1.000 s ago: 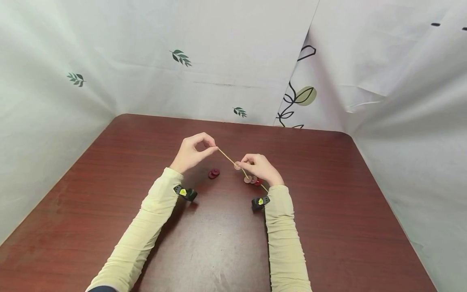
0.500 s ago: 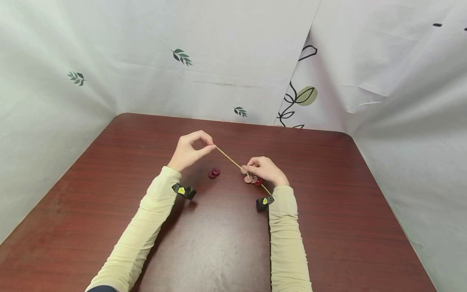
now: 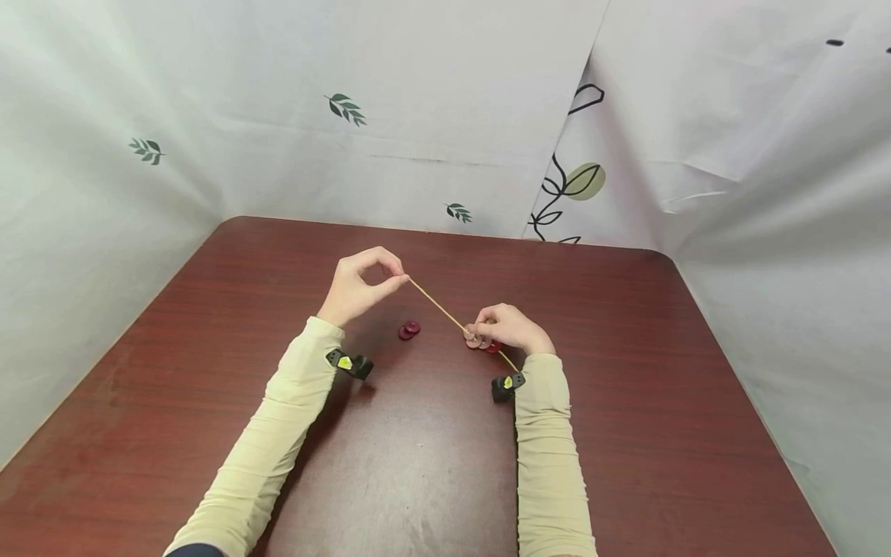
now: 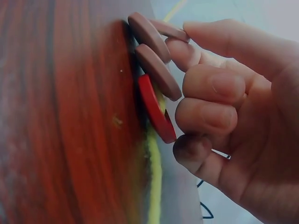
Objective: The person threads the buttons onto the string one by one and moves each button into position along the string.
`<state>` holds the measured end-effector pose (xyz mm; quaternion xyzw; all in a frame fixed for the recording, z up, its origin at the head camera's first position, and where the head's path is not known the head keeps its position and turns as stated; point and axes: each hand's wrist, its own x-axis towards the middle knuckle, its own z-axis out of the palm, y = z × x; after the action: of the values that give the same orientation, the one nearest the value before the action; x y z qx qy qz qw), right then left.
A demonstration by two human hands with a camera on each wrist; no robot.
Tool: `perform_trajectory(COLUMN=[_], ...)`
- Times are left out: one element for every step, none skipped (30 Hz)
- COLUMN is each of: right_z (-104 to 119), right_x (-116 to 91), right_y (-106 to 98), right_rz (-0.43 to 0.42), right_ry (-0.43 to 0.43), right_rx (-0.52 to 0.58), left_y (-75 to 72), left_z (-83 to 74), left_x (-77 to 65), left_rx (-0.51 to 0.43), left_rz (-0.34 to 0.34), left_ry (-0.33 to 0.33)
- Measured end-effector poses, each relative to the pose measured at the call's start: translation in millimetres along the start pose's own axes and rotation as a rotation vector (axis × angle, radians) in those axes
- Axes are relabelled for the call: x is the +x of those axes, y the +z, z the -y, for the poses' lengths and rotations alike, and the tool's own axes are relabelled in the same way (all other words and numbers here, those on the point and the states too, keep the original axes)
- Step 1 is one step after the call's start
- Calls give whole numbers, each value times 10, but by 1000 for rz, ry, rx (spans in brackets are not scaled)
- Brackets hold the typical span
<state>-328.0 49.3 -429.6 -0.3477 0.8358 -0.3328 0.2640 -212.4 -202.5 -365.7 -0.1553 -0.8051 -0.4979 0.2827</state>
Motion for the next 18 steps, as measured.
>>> perform_trajectory(right_z=[-5,-8,-11,-10,-10,-12,-12,-13,-14,-14,-12,-9,-3,7,12,21,29,40], right_x=[-4,-8,-12,-16,-19,-22,-23,-24,-24,-24,-23,-23,-24,-26,-25,-24,-23,-21], right_y=[-5,-9,-13,-15,-17,-18,-18,-17,-16,-16,-15,-14,-14,-14,-14,-17,-19,-20], right_rz=[7,13,19,24,29,31,32,31,29,26,22,17,13,6,-1,-11,-21,-33], right_ry=[-2,-3,-4,-4,-5,-9,-12,-16,-19,-16,-16,-17,-14,-12,-12,-14,-22,-28], right_rx=[6,11,17,21,23,19,15,6,0,-7,-11,-15,-13,-11,-10,-15,-20,-27], left_y=[10,19,31,41,51,55,59,63,67,72,75,79,81,84,86,91,94,96], left_z=[35,69,113,161,209,229,243,257,264,274,278,280,281,280,281,279,276,271], left_x=[1,0,0,-2,-4,-6,-7,-8,-9,-9,-10,-9,-8,-8,-6,-6,-6,-8], left_rx=[-2,-3,-2,0,1,1,1,0,-3,-5,-8,-9,-8,-7,-6,-9,-11,-12], left_rz=[-3,-5,-4,-3,-1,1,4,7,9,10,12,13,14,16,18,20,23,27], left_ry=[3,5,3,0,-1,1,6,13,21,29,38,45,51,53,54,54,55,53])
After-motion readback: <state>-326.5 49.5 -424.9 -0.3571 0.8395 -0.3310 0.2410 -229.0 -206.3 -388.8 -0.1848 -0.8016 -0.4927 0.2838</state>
